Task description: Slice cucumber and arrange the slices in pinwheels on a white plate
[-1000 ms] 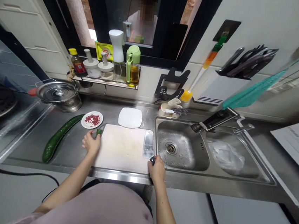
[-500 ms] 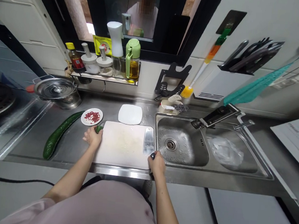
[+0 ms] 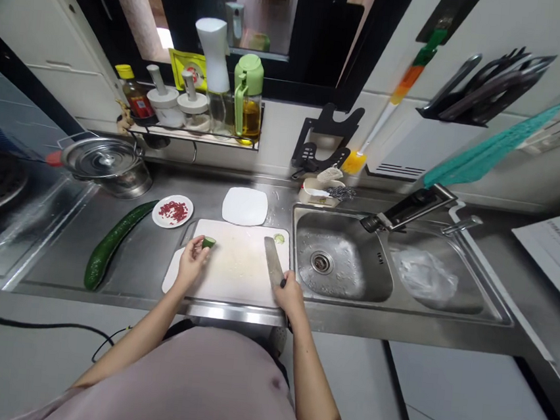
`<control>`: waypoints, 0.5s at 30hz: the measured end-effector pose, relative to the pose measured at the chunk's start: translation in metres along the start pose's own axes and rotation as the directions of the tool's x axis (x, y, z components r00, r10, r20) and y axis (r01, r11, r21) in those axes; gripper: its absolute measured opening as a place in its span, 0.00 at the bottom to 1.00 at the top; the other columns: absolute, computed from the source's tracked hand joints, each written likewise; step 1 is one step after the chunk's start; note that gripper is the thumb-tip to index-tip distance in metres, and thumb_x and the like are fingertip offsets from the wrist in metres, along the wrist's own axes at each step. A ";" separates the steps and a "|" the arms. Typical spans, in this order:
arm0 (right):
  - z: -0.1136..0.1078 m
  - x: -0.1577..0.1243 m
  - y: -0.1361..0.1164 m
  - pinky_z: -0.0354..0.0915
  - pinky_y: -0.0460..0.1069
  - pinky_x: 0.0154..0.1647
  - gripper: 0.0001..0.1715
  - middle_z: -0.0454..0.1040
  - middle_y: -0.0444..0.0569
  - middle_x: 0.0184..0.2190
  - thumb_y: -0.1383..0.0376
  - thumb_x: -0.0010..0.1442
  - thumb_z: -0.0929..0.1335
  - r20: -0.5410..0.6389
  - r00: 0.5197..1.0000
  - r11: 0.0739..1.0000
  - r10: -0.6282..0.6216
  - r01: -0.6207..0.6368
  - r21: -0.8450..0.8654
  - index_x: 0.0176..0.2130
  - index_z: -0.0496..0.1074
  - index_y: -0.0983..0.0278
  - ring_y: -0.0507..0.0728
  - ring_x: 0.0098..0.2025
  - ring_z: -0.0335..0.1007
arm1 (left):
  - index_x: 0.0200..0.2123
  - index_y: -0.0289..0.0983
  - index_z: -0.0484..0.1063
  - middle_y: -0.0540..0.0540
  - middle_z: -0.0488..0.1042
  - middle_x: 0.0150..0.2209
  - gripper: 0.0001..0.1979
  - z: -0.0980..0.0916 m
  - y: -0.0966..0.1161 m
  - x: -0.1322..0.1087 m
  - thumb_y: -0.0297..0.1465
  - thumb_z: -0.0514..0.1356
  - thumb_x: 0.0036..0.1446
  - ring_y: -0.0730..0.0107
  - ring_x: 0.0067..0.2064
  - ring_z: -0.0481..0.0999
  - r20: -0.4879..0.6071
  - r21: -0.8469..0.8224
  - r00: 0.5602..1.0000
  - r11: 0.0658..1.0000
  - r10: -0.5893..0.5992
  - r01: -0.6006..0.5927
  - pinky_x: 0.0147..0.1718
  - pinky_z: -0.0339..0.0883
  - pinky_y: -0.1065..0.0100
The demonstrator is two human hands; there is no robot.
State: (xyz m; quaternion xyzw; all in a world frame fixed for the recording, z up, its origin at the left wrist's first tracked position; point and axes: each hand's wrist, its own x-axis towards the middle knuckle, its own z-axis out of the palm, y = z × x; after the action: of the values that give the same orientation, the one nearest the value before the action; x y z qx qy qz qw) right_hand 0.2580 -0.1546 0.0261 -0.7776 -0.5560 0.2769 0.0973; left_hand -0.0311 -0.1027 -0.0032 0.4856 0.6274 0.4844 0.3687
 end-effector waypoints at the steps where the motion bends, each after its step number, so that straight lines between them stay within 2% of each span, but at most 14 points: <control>1: 0.000 -0.001 -0.002 0.52 0.44 0.30 0.13 0.71 0.44 0.29 0.65 0.54 0.64 0.026 1.000 1.000 -0.010 0.011 -0.011 0.41 0.65 0.64 0.53 0.31 0.65 | 0.54 0.37 0.64 0.41 0.73 0.46 0.21 0.002 -0.003 -0.006 0.36 0.57 0.58 0.68 0.42 0.75 0.017 -0.059 1.000 0.998 0.011 -0.010 0.42 0.69 0.67; 3: -0.001 -0.003 -0.007 0.52 0.44 0.31 0.14 0.73 0.47 0.31 0.61 0.58 0.63 0.084 0.996 0.998 -0.022 0.026 -0.052 0.43 0.66 0.65 0.54 0.33 0.66 | 0.51 0.37 0.65 0.42 0.74 0.44 0.19 0.004 -0.008 -0.014 0.36 0.58 0.58 0.68 0.41 0.75 0.051 -0.082 0.998 0.996 0.041 -0.037 0.41 0.70 0.66; 6: -0.001 -0.007 -0.015 0.52 0.45 0.32 0.16 0.76 0.52 0.35 0.58 0.63 0.60 0.140 0.990 0.990 -0.036 0.054 -0.129 0.41 0.70 0.65 0.55 0.37 0.68 | 0.48 0.39 0.69 0.43 0.75 0.44 0.15 0.004 -0.012 -0.022 0.34 0.59 0.57 0.65 0.45 0.74 0.093 0.082 0.989 0.989 0.113 -0.121 0.44 0.68 0.63; 10: 0.001 -0.013 -0.034 0.53 0.46 0.34 0.18 0.77 0.53 0.39 0.58 0.66 0.58 0.169 0.984 0.969 -0.047 0.086 -0.232 0.42 0.72 0.64 0.55 0.40 0.70 | 0.47 0.40 0.71 0.43 0.74 0.45 0.13 0.005 -0.017 -0.026 0.32 0.58 0.58 0.61 0.47 0.73 0.131 0.321 0.957 0.903 0.258 -0.287 0.48 0.66 0.58; 15: 0.005 -0.019 -0.060 0.56 0.47 0.35 0.19 0.77 0.53 0.41 0.59 0.67 0.56 0.223 0.972 0.939 -0.078 0.147 -0.311 0.45 0.71 0.63 0.56 0.42 0.72 | 0.46 0.39 0.72 0.42 0.74 0.43 0.12 0.008 -0.025 -0.030 0.32 0.58 0.59 0.60 0.47 0.72 0.187 0.414 0.910 0.810 0.370 -0.414 0.47 0.66 0.59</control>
State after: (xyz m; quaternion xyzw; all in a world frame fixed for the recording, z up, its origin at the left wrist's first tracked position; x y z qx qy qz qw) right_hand 0.2020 -0.1508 0.0554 -0.7165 -0.6450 0.2549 -0.0750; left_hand -0.0226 -0.1309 -0.0295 0.6988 0.5887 0.3691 0.1700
